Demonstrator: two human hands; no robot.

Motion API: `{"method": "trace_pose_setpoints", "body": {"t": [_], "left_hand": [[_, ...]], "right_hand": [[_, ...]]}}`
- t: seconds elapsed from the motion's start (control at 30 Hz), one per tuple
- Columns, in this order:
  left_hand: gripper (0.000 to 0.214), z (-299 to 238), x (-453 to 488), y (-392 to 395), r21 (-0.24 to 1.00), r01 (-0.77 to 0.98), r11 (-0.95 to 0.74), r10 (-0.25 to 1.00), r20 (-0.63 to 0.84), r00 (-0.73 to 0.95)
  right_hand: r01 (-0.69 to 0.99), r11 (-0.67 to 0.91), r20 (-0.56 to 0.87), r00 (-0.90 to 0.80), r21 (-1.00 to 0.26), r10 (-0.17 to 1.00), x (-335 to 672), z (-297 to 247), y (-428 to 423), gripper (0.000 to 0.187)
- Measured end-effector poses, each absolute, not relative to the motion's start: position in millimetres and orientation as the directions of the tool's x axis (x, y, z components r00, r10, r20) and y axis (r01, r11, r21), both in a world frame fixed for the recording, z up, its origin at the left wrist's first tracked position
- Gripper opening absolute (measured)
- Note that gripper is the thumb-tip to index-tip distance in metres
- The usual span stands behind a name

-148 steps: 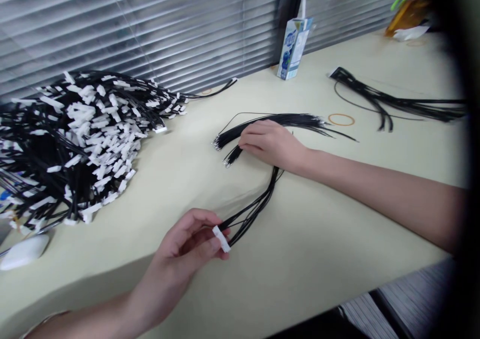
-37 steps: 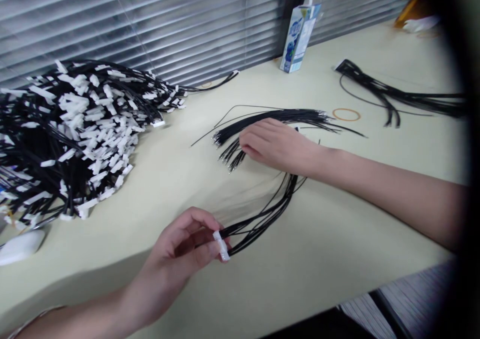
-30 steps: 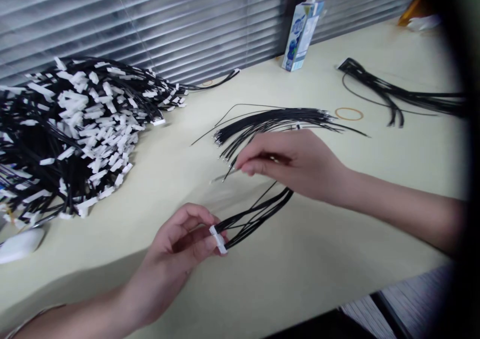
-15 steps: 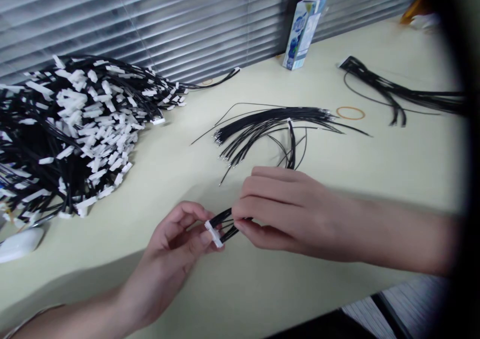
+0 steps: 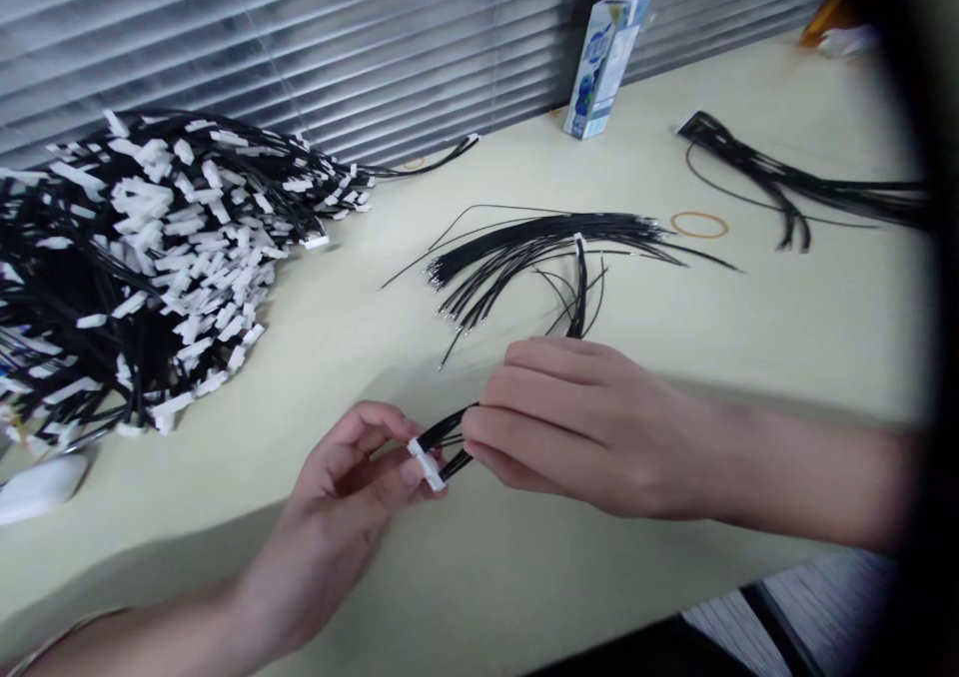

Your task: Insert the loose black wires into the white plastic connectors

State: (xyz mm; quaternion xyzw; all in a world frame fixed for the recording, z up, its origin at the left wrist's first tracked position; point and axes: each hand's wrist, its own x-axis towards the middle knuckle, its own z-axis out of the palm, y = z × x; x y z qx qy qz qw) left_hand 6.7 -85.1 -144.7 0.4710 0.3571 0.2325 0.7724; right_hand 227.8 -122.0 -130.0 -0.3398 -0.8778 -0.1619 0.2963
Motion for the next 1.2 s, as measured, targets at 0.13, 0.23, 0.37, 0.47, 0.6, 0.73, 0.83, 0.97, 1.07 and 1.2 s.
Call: {"method": "trace_pose_setpoints", "body": {"t": [0.13, 0.23, 0.37, 0.47, 0.6, 0.73, 0.83, 0.97, 1.07, 1.2], "left_hand": [[0.014, -143.6, 6.4, -86.1, 0.894, -0.02, 0.449, 0.695, -0.335, 0.636], [0.013, -143.0, 6.3, -86.1, 0.898, -0.006, 0.439, 0.688, -0.332, 0.645], [0.013, -143.7, 5.7, -86.2, 0.91, 0.033, 0.414, 0.692, -0.338, 0.638], [0.014, -144.6, 4.9, -86.5, 0.911, 0.056, 0.408, 0.705, -0.354, 0.615], [0.013, -145.2, 4.9, -85.8, 0.916, 0.051, 0.399, 0.702, -0.341, 0.625], [0.014, -145.8, 4.8, -85.7, 0.917, 0.058, 0.396, 0.662, -0.328, 0.674], [0.013, -146.5, 3.1, -86.4, 0.916, 0.092, 0.39, 0.636, -0.34, 0.693], [0.013, -145.7, 1.1, -86.5, 0.912, 0.115, 0.393, 0.636, -0.36, 0.682], [0.012, -144.4, 1.5, -86.2, 0.906, 0.12, 0.407, 0.632, -0.374, 0.679], [0.011, -144.3, 2.6, -86.2, 0.909, 0.129, 0.396, 0.622, -0.369, 0.69]], "right_hand": [[0.694, 0.714, 0.624, -0.599, 0.092, 0.502, 228.3, -130.5, -121.5, 0.014], [0.706, 0.704, 0.61, -0.59, 0.073, 0.528, 227.8, -131.9, -120.9, 0.015], [0.697, 0.716, 0.589, -0.592, 0.032, 0.55, 227.1, -137.0, -119.9, 0.016], [0.687, 0.727, 0.571, -0.593, -0.01, 0.568, 226.5, -142.3, -118.7, 0.019], [0.663, 0.745, 0.573, -0.584, -0.072, 0.575, 222.9, -144.8, -117.5, 0.022], [0.641, 0.722, 0.578, -0.495, -0.262, 0.649, 222.4, -139.8, -114.0, 0.027], [0.697, 0.651, 0.587, -0.402, -0.302, 0.703, 233.8, -140.8, -103.5, 0.028], [0.846, 0.498, 0.521, -0.345, -0.188, 0.781, 261.2, -157.2, -79.9, 0.023], [0.879, 0.452, 0.422, -0.356, -0.153, 0.834, 277.9, -169.6, -65.7, 0.031], [0.872, 0.46, 0.398, -0.367, -0.168, 0.841, 286.4, -172.0, -59.0, 0.021]]}}
